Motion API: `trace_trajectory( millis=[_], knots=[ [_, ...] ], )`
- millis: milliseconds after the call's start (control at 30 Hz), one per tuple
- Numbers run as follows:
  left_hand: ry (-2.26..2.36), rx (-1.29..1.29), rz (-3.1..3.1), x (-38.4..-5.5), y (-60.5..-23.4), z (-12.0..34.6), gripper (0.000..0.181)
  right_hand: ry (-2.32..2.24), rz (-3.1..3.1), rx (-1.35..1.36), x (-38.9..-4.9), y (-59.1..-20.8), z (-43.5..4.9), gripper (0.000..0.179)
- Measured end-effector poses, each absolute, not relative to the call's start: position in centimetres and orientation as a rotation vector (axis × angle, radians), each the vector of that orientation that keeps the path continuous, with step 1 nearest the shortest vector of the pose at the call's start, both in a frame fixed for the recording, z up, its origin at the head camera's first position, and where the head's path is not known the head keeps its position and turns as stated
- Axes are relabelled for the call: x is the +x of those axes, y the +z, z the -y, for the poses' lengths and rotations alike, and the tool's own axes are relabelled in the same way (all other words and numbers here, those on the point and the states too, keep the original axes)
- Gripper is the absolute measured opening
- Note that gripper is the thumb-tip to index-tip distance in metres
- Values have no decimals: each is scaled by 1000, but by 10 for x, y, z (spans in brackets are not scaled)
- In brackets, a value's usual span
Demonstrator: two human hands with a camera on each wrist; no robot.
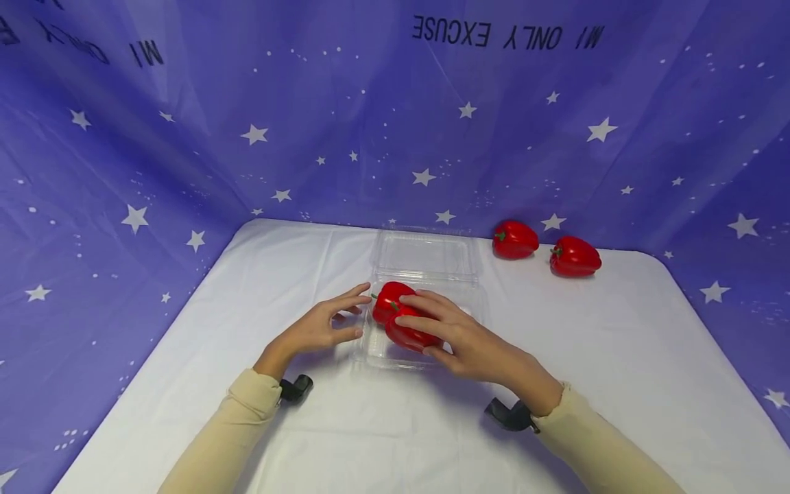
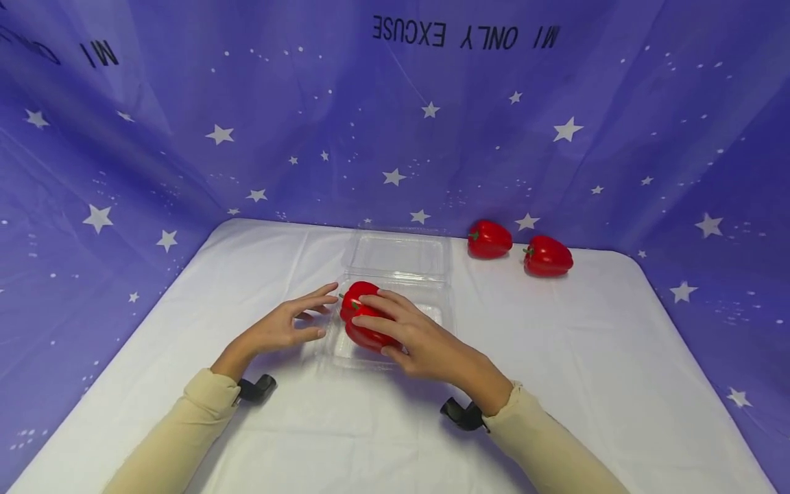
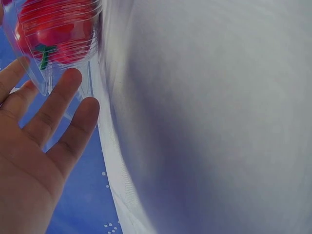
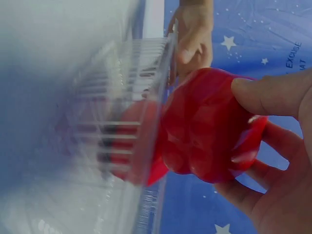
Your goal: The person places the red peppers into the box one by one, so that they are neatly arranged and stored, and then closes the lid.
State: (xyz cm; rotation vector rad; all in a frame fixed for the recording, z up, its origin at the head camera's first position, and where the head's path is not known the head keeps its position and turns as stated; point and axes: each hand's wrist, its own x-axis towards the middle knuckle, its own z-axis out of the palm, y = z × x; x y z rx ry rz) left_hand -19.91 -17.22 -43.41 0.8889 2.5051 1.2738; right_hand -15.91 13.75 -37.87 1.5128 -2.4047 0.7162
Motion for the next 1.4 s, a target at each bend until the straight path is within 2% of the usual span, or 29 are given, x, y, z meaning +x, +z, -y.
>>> trace_trajectory(
  millis=[167, 900, 1400],
  knots=[
    [1271, 911, -2495, -201, -434, 169, 61, 769, 2430, 1524, -160, -384, -135, 70],
    [1299, 856, -2492, -201, -431, 169, 74, 787, 2393, 1596, -169, -409, -116, 64],
    [1319, 857, -2475, -197, -435, 171, 58, 736, 2479, 1539, -167, -411, -117, 60]
  ],
)
